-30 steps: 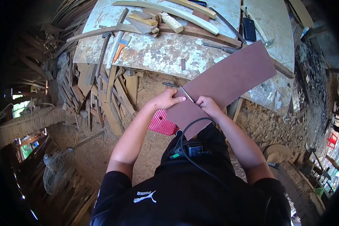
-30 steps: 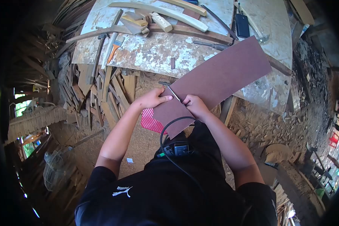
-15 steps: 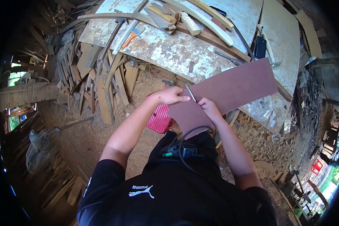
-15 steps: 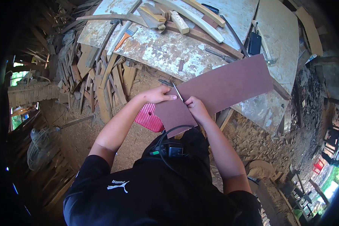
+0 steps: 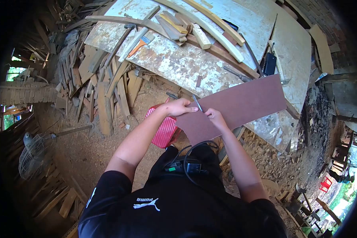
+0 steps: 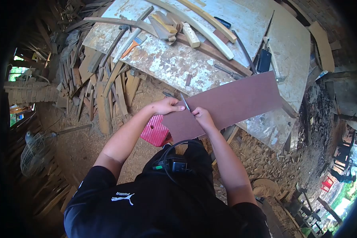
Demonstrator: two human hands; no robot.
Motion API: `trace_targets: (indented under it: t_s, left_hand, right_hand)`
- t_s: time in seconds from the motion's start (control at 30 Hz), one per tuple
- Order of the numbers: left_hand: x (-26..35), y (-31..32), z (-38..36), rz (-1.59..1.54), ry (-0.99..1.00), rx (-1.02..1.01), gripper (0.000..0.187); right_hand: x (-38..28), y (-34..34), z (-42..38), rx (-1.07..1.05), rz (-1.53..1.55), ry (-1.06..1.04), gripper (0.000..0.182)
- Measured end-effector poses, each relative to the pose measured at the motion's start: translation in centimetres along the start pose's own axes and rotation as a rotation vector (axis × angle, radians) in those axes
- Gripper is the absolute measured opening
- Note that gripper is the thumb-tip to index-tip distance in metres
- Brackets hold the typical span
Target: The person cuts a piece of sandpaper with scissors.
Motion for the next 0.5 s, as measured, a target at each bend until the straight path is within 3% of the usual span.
trace_targets:
  t_s: [0.1,0.13,0.23,0.37,0.43,0.5]
  left_hand:
    - [-0.3,-0.4,0.1,0.046,-0.028,-0.042,0.048]
    - [-0.4,-0.1,0.1,-0.045,-0.012,-0.124,0.047]
    - [0.0,0.4,-0.1,-0.142,0.028,-0.122,0.046]
    - [-1.0,-0.1,0.6,-0.147,-0.006,-0.103,0.045]
    - [-1.2,0.2,1.0,-0.263,-0.035,-0.165,0.045]
    - [-0.2,0.5,0.6,-0.259,0.008,-0.133,0.044]
  right_hand:
    - [-0.1,0.5,0.0,-0.022,0.053,-0.044,0.005]
    - [-1.2,0.9,-0.5,-0.046,0.085,0.114,0.014]
    - [-4.8,1.3,-0.8,-0.040,0.125,0.123,0.020]
    - [0.1,0.8,1.9,-0.003,0.084,-0.029,0.022]
    - [-1.4,1.2,1.2,0.099,0.124,0.068,0.025]
    - [-1.2,0.5,2.1,0.168,-0.115,-0.099,0.029]
Point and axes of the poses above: each hand's wrist, its own z-axis towards the middle knuckle, its own y-axis out of the palm, x = y × z, the point moved 3 cm from there along z, towards the middle knuckle, and after that the axes turned 5 degrees about -y, right-handed, at the moved point
